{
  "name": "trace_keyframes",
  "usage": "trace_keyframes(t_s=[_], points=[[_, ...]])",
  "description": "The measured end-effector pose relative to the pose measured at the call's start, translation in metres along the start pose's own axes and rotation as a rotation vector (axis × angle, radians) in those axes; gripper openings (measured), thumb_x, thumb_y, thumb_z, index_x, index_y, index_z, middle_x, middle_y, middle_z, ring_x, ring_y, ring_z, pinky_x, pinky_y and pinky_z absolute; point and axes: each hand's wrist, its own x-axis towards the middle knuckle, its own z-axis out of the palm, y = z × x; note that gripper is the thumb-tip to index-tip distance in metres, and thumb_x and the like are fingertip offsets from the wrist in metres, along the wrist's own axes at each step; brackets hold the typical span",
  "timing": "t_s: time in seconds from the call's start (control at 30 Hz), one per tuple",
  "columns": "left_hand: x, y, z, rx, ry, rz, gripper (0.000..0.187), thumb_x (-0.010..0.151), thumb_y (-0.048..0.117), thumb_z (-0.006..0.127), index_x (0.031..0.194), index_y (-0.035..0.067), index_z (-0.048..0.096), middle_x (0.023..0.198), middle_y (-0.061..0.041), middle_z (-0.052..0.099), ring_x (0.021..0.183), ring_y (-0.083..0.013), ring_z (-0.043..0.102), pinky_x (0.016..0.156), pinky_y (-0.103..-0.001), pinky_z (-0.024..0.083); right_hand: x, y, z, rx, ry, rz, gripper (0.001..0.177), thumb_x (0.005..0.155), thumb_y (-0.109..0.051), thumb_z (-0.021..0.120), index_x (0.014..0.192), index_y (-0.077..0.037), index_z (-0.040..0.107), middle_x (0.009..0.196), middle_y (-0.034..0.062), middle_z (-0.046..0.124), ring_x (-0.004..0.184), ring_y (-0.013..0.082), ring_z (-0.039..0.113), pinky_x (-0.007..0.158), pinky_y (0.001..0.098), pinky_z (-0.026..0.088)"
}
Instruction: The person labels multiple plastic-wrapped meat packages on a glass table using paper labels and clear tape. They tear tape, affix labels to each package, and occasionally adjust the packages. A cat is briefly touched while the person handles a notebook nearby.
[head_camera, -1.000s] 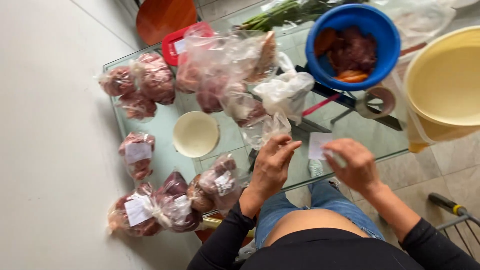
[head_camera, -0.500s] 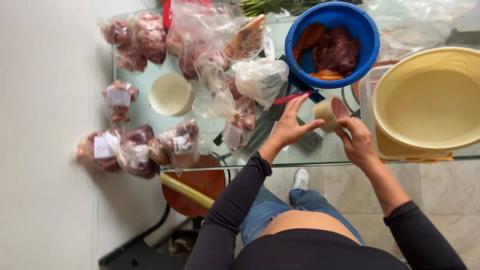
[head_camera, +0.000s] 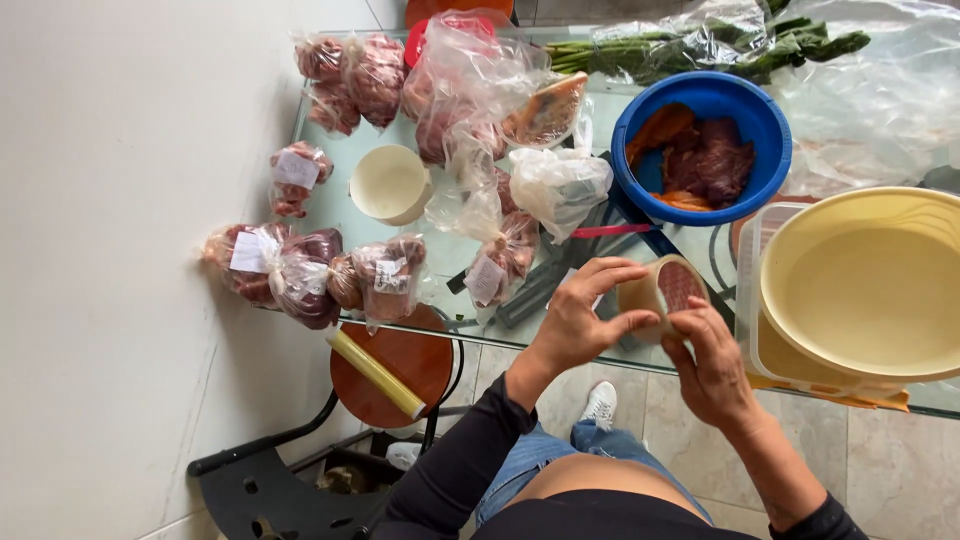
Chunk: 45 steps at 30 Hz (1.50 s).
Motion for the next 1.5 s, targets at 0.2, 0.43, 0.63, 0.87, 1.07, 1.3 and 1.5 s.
trace_keyframes(t_s=[0.2, 0.43, 0.63, 0.87, 1.07, 1.3, 1.5], points=[[-0.013, 0.002, -0.038, -0.019, -0.184, -0.071, 0.061, 0.083, 0.049, 0.080, 0.137, 0.024, 0.066, 0.122, -0.007, 0.060, 0.116, -0.0326, 0.061, 0.104, -0.045, 0.046, 0.000, -0.023, 0.028, 0.229, 0.038, 0.087, 0.033, 0.102, -0.033, 0.055, 0.103, -0.003, 0.068, 0.090, 0.0090, 0.060, 0.097, 0.0290, 0.063, 0.108, 0.0461, 0.047], [-0.041, -0.021, -0.037, -0.311, -0.263, -0.329, 0.020, 0.088, 0.040, 0.082, 0.095, 0.022, 0.077, 0.094, 0.001, 0.069, 0.094, -0.0148, 0.061, 0.087, -0.026, 0.049, -0.001, -0.024, 0.048, 0.560, 0.108, 0.352, 0.030, 0.092, -0.026, 0.060, 0.081, 0.002, 0.065, 0.071, 0.0060, 0.049, 0.064, 0.0146, 0.047, 0.067, 0.0318, 0.048], [-0.039, 0.007, -0.087, -0.869, -0.393, -0.540, 0.022, 0.099, 0.015, 0.070, 0.118, 0.006, 0.074, 0.073, 0.009, 0.058, 0.071, 0.0038, 0.048, 0.065, -0.012, 0.039, 0.023, -0.058, 0.067, 1.032, 0.247, 0.572, 0.028, 0.088, -0.016, 0.065, 0.070, -0.003, 0.050, 0.061, 0.0044, 0.040, 0.055, 0.0112, 0.042, 0.047, 0.0251, 0.036], [-0.047, -0.018, -0.095, -0.907, -0.466, -0.523, 0.013, 0.097, 0.017, 0.070, 0.101, 0.005, 0.071, 0.070, 0.005, 0.054, 0.067, -0.0015, 0.046, 0.062, -0.017, 0.037, 0.056, -0.090, 0.073, 1.355, 0.234, 0.636, 0.030, 0.090, -0.027, 0.063, 0.071, -0.010, 0.048, 0.057, 0.0025, 0.043, 0.054, 0.0116, 0.046, 0.048, 0.0245, 0.034], [-0.044, -0.010, -0.078, -0.854, -0.238, -0.584, 0.033, 0.090, 0.026, 0.077, 0.067, 0.010, 0.060, 0.057, 0.004, 0.046, 0.055, -0.0024, 0.044, 0.053, -0.018, 0.031, 0.056, -0.076, 0.075, 1.136, 0.141, 0.546, 0.033, 0.089, -0.032, 0.060, 0.068, -0.009, 0.046, 0.053, 0.0022, 0.039, 0.050, 0.0107, 0.040, 0.044, 0.0249, 0.030], [-0.040, 0.000, -0.072, -0.152, -0.190, -0.584, 0.026, 0.077, 0.042, 0.086, 0.071, 0.021, 0.073, 0.054, 0.004, 0.056, 0.058, -0.0072, 0.053, 0.055, -0.022, 0.039, 0.076, -0.096, 0.043, 0.523, -0.172, 0.433, 0.022, 0.076, -0.019, 0.082, 0.067, -0.006, 0.066, 0.044, -0.0029, 0.044, 0.046, 0.0037, 0.038, 0.042, 0.0196, 0.027], [-0.032, 0.020, -0.113, -0.730, -0.454, -0.333, 0.017, 0.099, 0.019, 0.074, 0.112, 0.007, 0.076, 0.099, 0.000, 0.071, 0.096, -0.0027, 0.057, 0.085, -0.019, 0.048, 0.062, -0.096, 0.050, 0.975, -0.015, 0.539, 0.025, 0.082, -0.015, 0.070, 0.069, -0.001, 0.056, 0.053, 0.0040, 0.040, 0.044, 0.0066, 0.038, 0.040, 0.0211, 0.029]])
